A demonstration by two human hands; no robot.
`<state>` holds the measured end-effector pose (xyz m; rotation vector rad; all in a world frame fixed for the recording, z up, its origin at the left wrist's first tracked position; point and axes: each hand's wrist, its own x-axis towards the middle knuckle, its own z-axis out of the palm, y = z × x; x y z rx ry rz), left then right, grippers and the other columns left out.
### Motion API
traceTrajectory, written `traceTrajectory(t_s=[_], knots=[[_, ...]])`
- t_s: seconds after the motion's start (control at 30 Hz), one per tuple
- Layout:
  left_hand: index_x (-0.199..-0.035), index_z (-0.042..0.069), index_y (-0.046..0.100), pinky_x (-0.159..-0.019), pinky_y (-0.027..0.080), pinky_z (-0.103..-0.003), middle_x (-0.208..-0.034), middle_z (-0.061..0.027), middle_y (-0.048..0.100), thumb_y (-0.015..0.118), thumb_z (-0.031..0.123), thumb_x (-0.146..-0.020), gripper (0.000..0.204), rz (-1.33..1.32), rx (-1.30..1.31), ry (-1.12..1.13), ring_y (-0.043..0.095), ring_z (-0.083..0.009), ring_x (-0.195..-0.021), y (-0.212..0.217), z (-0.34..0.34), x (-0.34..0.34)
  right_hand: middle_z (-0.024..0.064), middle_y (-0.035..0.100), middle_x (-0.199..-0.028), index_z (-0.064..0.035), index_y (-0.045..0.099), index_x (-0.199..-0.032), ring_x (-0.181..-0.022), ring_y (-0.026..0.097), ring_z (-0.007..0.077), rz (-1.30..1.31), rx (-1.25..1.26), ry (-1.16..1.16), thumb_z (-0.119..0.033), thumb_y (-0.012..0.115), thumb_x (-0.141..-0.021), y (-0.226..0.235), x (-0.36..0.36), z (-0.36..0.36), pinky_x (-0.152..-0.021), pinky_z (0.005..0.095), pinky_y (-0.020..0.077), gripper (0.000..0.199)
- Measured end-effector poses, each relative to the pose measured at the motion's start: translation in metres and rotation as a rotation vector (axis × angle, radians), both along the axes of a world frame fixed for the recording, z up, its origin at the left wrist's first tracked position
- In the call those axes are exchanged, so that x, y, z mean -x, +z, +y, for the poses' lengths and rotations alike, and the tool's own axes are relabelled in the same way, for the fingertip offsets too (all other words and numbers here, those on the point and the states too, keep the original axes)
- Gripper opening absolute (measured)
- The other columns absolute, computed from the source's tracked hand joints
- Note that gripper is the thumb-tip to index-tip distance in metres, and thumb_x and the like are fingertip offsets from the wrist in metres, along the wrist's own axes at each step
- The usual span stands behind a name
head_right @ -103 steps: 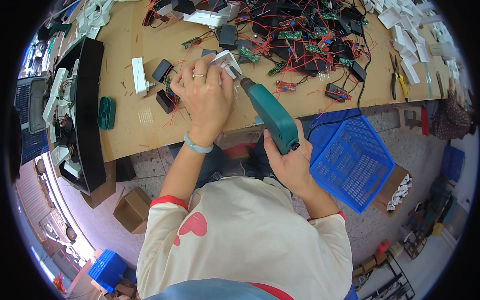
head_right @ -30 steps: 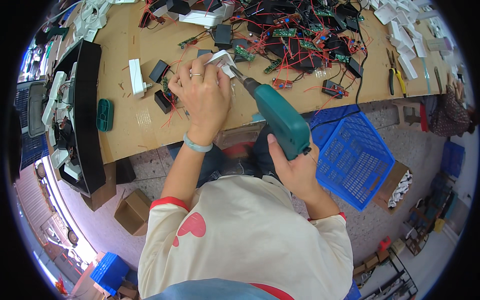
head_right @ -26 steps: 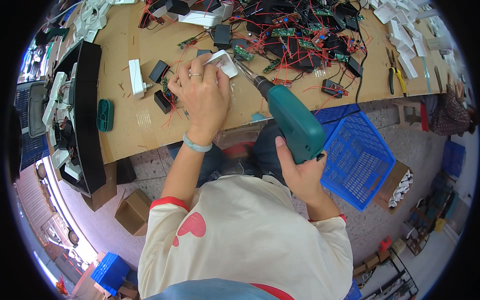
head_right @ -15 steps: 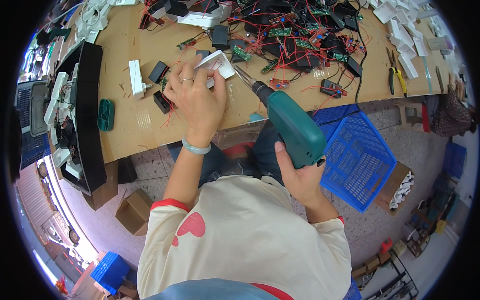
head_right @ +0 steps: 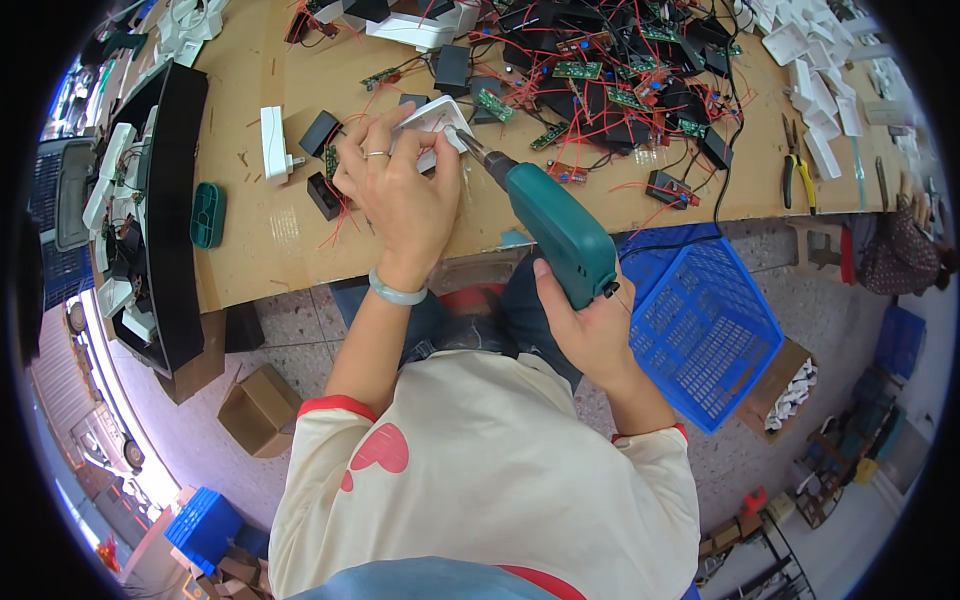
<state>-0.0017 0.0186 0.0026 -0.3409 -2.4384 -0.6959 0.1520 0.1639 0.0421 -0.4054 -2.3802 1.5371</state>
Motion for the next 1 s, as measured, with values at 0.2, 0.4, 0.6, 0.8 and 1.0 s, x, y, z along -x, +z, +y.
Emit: traceTrajectory(t_s=[0.2,0.4,0.6,0.8,1.0], knots=[[-0.084,0.004,0.072,-0.096,0.029,-0.049,-0.121,-0.0041,0.065,0.074,0.01,-0.074,0.013,-0.011,-0.039,-0.048,0.052,-0.031,-0.118,-0.002,0.001,0.0,-0.0002,0.062,-0.068,0.0019,0.068,-0.103,-0.058,0.055,0.0068,0.007,-0.028,0.009,-0.003,0.073,-0.089,-0.003,0.006,-0.001,-0.054,0.0239,0.0426,0.015],[-0.087,0.003,0.072,-0.096,0.03,-0.049,-0.121,-0.005,0.065,0.073,0.01,-0.075,0.014,-0.036,-0.037,-0.055,0.052,-0.031,-0.116,-0.001,0.001,-0.001,0.0022,0.065,-0.071,0.0014,0.068,-0.101,-0.061,0.058,0.0093,0.018,-0.065,0.034,-0.004,0.073,-0.089,0.002,0.009,-0.002,-0.057,0.0261,0.0449,0.013],[-0.089,0.002,0.072,-0.094,0.032,-0.048,-0.121,-0.0067,0.065,0.073,0.009,-0.075,0.015,-0.045,-0.068,-0.075,0.052,-0.031,-0.114,-0.004,0.001,-0.001,0.013,0.072,-0.093,0.0018,0.061,-0.111,-0.079,0.07,0.0202,-0.088,-0.11,0.108,-0.005,0.07,-0.089,0.009,0.008,0.0,-0.074,0.0308,0.0534,0.024],[-0.09,0.002,0.072,-0.094,0.033,-0.048,-0.121,-0.0067,0.064,0.073,0.008,-0.075,0.016,-0.034,-0.064,-0.081,0.052,-0.0304,-0.114,-0.005,0.0,0.0,0.0125,0.072,-0.092,0.0012,0.061,-0.111,-0.078,0.069,0.0201,-0.02,-0.119,0.106,-0.004,0.069,-0.09,0.005,0.007,0.0,-0.074,0.0307,0.0532,0.024],[-0.09,0.002,0.072,-0.093,0.033,-0.047,-0.121,-0.0064,0.064,0.073,0.008,-0.075,0.016,-0.039,-0.063,-0.08,0.053,-0.0302,-0.114,-0.004,0.001,0.001,0.0116,0.071,-0.09,0.0016,0.061,-0.111,-0.078,0.068,0.0191,-0.023,-0.181,0.139,-0.004,0.07,-0.089,0.006,0.006,0.001,-0.073,0.0303,0.0525,0.024]])
